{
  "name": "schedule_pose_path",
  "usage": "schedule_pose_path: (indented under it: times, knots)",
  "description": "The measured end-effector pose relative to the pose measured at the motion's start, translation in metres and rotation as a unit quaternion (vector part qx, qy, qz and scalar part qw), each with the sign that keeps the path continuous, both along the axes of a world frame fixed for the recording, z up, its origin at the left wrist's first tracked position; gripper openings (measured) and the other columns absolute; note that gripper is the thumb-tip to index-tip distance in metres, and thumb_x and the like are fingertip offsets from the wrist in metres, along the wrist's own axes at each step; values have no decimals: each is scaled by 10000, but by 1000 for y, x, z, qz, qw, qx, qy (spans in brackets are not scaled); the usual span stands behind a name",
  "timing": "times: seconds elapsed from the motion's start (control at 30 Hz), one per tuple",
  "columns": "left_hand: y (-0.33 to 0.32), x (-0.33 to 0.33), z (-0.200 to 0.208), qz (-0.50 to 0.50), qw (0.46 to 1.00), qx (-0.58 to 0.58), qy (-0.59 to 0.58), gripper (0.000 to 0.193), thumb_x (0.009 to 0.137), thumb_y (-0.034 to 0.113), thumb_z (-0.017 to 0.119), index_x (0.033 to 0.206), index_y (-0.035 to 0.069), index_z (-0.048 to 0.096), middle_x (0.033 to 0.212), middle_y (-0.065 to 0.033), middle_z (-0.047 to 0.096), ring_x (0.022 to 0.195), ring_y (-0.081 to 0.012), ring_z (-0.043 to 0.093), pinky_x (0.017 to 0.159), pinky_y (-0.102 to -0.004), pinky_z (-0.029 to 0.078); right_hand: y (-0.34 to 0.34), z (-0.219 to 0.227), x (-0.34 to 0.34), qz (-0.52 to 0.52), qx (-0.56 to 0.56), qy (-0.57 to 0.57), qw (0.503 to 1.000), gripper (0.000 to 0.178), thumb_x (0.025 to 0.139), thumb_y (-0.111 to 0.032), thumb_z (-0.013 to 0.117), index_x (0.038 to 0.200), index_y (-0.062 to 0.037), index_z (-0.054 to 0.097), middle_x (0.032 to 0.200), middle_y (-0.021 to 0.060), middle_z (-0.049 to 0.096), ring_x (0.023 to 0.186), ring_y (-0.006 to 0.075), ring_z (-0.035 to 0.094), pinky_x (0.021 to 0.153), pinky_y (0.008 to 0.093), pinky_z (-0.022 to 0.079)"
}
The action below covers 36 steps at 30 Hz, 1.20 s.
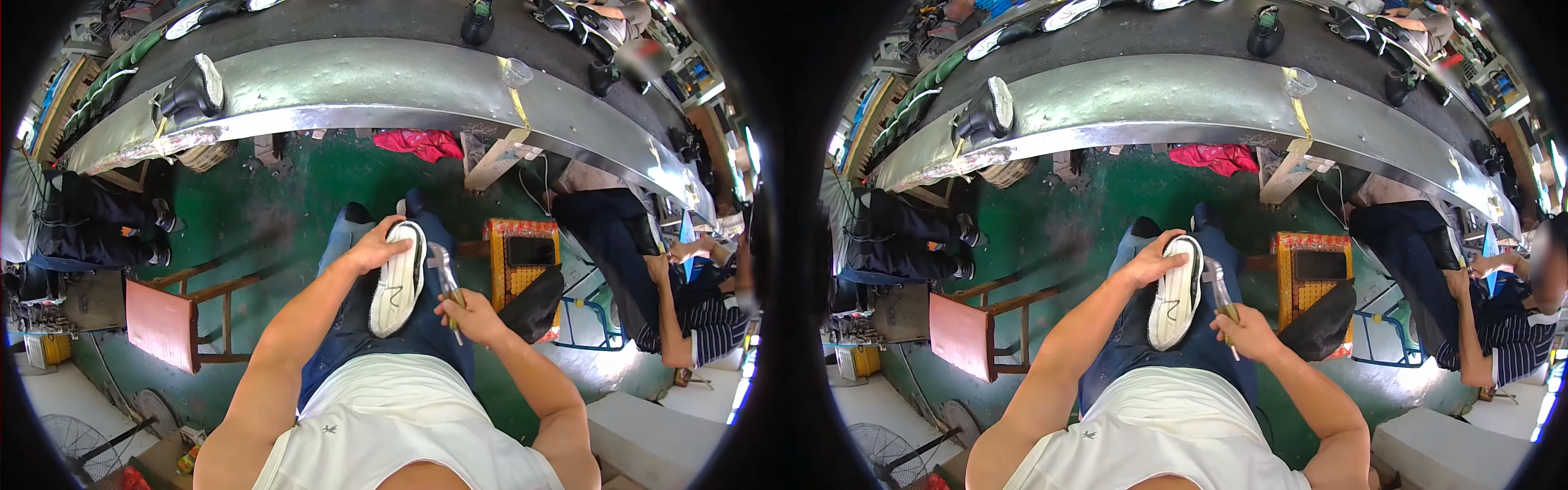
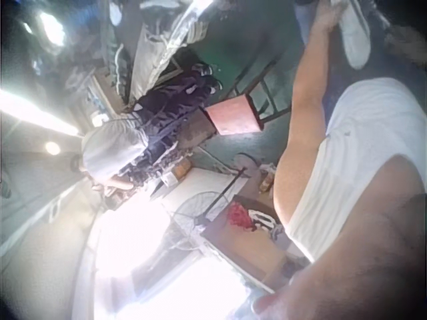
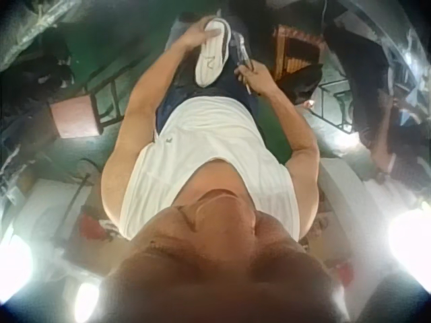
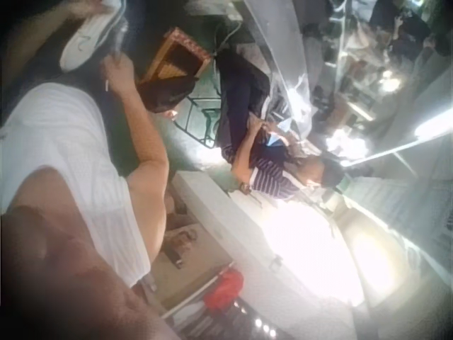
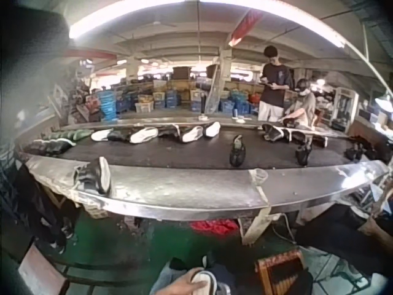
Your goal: Use pliers and hammer to last and pull shoe uppers over shoe lasts on a production line.
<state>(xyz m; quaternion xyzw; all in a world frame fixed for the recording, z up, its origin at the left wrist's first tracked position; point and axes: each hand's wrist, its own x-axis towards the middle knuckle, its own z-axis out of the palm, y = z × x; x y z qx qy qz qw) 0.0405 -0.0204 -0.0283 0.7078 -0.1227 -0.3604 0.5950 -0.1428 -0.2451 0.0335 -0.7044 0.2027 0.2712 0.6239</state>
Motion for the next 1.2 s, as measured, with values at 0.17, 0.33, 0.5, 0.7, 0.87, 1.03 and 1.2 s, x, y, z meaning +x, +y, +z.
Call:
schedule_pose_path:
  times: [0.17,0.33,0.5,0.7,0.87,1.03,1.2]
  knots:
    - [24,-20,13,-58,992,-64,-94,624,1079,363,475,1582,62,261,1571,-166,363,1471,-267,326,1217,-378,241,12,11,6,97,31,-49,994,279,1031,-178,576,1230,16,599,997,62,678,863,118,617,774,297,513]
    - [44,-33,46,-51,974,-51,-217,619,1091,420,384,1556,24,285,1641,-229,233,1561,-403,122,1255,-463,141,22,36,12,132,93,-27,987,306,1045,-148,558,1298,23,568,1087,70,650,1016,140,623,874,307,504]
    - [49,-38,48,-37,968,-26,-245,593,1072,333,480,1549,26,308,1621,-230,280,1549,-411,173,1249,-455,178,29,43,22,86,162,-26,983,241,1039,-190,566,1175,7,592,972,57,666,866,133,624,785,306,520]
    - [46,-30,22,9,977,0,-214,535,1056,312,542,1499,33,432,1530,-175,463,1449,-298,415,1186,-378,318,31,36,49,182,-48,-29,982,219,1031,-216,565,1018,2,572,806,91,669,687,202,650,675,358,534]
    - [39,-12,-11,29,990,-1,-140,514,1050,287,567,1506,84,448,1456,-139,533,1337,-220,499,1136,-353,372,45,-35,45,130,-247,-253,926,205,991,-178,609,1028,22,583,798,214,680,765,414,680,711,478,533]
    - [39,4,1,-87,994,-31,-58,587,1038,284,605,1557,104,397,1406,-74,562,1272,-156,510,1110,-325,393,35,7,31,182,-277,-231,915,238,963,-128,614,1089,65,551,917,297,669,863,472,671,770,521,532]
    - [18,-4,1,13,998,3,68,585,1027,274,628,1549,103,429,1343,-53,599,1216,-143,540,1076,-318,422,44,16,37,235,-334,-156,899,234,926,-121,639,1063,40,538,966,349,648,934,546,624,831,561,505]
